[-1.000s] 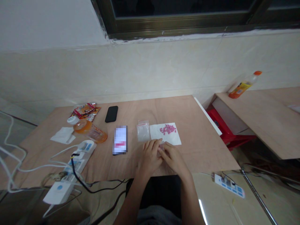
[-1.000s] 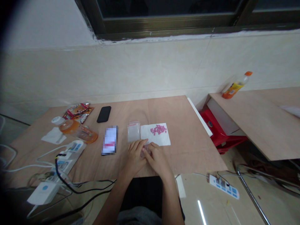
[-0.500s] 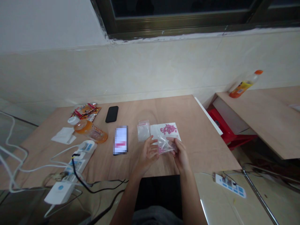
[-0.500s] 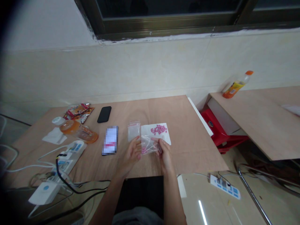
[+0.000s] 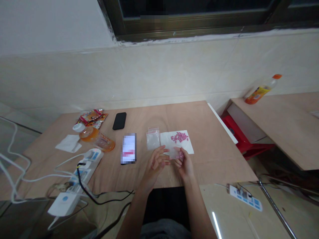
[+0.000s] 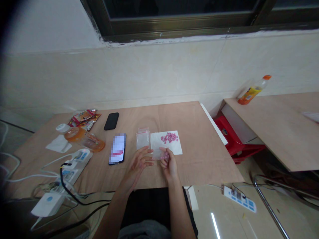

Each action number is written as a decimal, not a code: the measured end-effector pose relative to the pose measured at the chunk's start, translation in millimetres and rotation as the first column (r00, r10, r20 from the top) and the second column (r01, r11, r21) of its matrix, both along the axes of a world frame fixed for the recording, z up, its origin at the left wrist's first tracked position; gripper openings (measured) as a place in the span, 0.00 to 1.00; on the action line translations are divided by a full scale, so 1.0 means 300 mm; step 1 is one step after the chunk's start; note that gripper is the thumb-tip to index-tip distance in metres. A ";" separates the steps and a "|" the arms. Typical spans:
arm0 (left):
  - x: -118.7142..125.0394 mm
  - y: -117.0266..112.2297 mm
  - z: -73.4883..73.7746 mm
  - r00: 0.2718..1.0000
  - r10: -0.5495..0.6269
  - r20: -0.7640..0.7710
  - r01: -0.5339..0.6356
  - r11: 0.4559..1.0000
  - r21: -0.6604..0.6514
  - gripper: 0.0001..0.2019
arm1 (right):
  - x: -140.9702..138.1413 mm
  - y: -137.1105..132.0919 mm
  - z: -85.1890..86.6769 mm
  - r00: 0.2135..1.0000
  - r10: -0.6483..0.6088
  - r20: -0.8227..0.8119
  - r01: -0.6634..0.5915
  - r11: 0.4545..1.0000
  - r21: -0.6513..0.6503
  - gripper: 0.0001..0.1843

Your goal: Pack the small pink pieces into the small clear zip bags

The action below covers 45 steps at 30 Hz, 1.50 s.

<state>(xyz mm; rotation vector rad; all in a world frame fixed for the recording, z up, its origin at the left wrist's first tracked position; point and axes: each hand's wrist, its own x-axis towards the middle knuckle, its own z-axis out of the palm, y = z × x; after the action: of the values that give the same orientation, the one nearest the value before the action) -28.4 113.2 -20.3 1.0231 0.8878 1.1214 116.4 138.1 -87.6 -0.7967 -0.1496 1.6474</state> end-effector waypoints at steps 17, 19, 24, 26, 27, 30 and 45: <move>0.000 0.005 0.017 0.933 0.086 -0.350 -0.034 0.988 0.152 0.18 | -0.042 -0.006 -0.012 0.997 0.066 -0.036 -0.065 0.998 0.019 0.21; -0.004 0.006 0.012 0.936 0.100 -0.338 -0.055 0.989 0.139 0.18 | -0.046 -0.006 -0.015 0.993 0.091 -0.075 -0.090 0.996 0.022 0.21; -0.011 0.011 0.006 0.932 0.123 -0.340 -0.084 0.988 0.128 0.19 | -0.058 -0.004 -0.032 0.990 0.091 -0.109 -0.093 0.996 -0.010 0.24; -0.015 0.012 0.005 0.932 0.137 -0.335 -0.097 0.986 0.132 0.19 | -0.061 -0.003 -0.040 0.992 0.079 -0.100 -0.081 0.997 -0.014 0.24; -0.017 0.013 0.004 0.932 0.147 -0.331 -0.108 0.985 0.133 0.19 | -0.062 -0.002 -0.043 0.993 0.070 -0.098 -0.072 0.997 -0.017 0.23; -0.024 0.014 0.004 0.930 0.174 -0.325 -0.138 0.982 0.132 0.19 | -0.062 0.001 -0.053 0.994 0.045 -0.100 -0.049 0.998 -0.038 0.23; -0.059 0.010 0.019 0.885 0.398 -0.242 -0.384 0.917 0.106 0.18 | 0.092 0.168 -0.055 0.953 -0.265 0.145 0.240 0.956 0.172 0.26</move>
<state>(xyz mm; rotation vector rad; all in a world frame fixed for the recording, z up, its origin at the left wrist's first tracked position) -46.0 116.3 -14.6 1.0805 1.3240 1.3742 144.1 188.5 -104.0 -0.8007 -0.2770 1.3106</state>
